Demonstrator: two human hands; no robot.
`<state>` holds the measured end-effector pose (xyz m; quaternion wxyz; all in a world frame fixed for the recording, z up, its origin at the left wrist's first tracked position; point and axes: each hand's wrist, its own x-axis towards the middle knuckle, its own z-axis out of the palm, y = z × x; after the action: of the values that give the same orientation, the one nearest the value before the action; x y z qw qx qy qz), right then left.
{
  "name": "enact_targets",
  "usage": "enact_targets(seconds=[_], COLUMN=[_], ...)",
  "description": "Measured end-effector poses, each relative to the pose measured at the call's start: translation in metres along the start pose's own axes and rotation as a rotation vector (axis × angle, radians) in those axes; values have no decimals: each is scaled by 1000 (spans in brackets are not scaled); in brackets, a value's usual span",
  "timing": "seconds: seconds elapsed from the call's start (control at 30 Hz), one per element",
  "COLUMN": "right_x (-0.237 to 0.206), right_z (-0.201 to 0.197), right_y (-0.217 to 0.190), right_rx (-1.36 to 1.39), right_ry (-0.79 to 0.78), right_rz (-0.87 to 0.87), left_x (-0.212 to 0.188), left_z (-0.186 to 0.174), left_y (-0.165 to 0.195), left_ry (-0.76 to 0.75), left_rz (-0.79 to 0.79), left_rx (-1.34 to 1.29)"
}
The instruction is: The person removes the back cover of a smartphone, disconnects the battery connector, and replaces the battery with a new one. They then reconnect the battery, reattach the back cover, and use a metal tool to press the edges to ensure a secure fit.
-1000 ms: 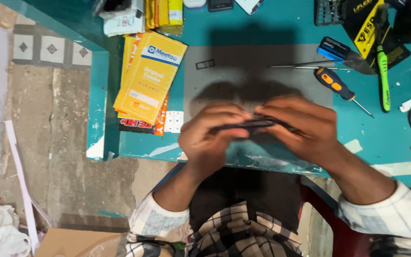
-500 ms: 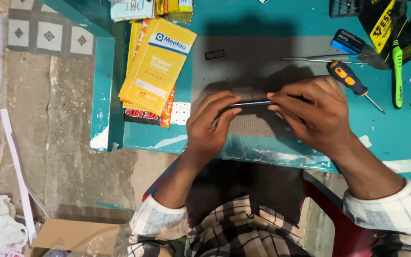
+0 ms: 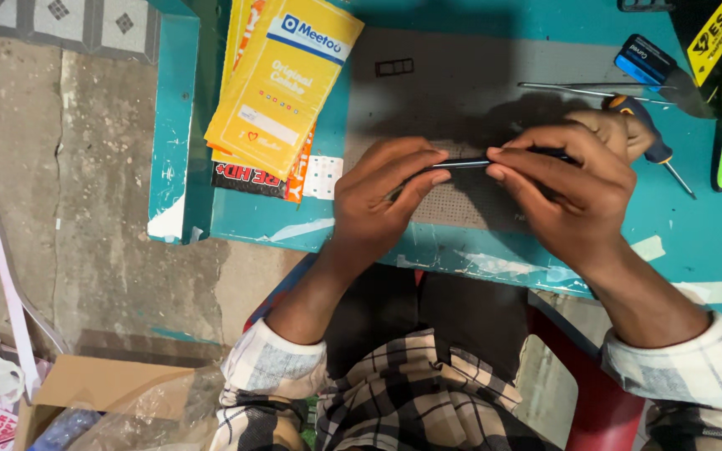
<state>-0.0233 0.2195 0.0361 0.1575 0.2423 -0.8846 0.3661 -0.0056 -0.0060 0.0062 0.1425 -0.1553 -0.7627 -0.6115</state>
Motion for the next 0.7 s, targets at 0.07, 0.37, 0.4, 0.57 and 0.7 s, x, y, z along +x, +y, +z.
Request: enact_targets(seconds=[0.07, 0.37, 0.4, 0.57, 0.7], right_x=[1, 0, -2, -6, -3], right_z=[0, 5, 6, 11, 12], right_y=[0, -1, 1, 12, 14], right_rx=[-19, -102, -78, -259, -419], right_ry=[-5, 23, 14, 84, 100], right_rz=[-71, -91, -55, -264, -337], left_x=[1, 12, 13, 14, 14], left_z=[1, 0, 0, 3, 5], left_y=[1, 7, 7, 7, 6], left_ry=[1, -18, -20, -5, 26], left_rz=[-6, 143, 175, 291, 321], left_rx=[5, 216, 223, 252, 301])
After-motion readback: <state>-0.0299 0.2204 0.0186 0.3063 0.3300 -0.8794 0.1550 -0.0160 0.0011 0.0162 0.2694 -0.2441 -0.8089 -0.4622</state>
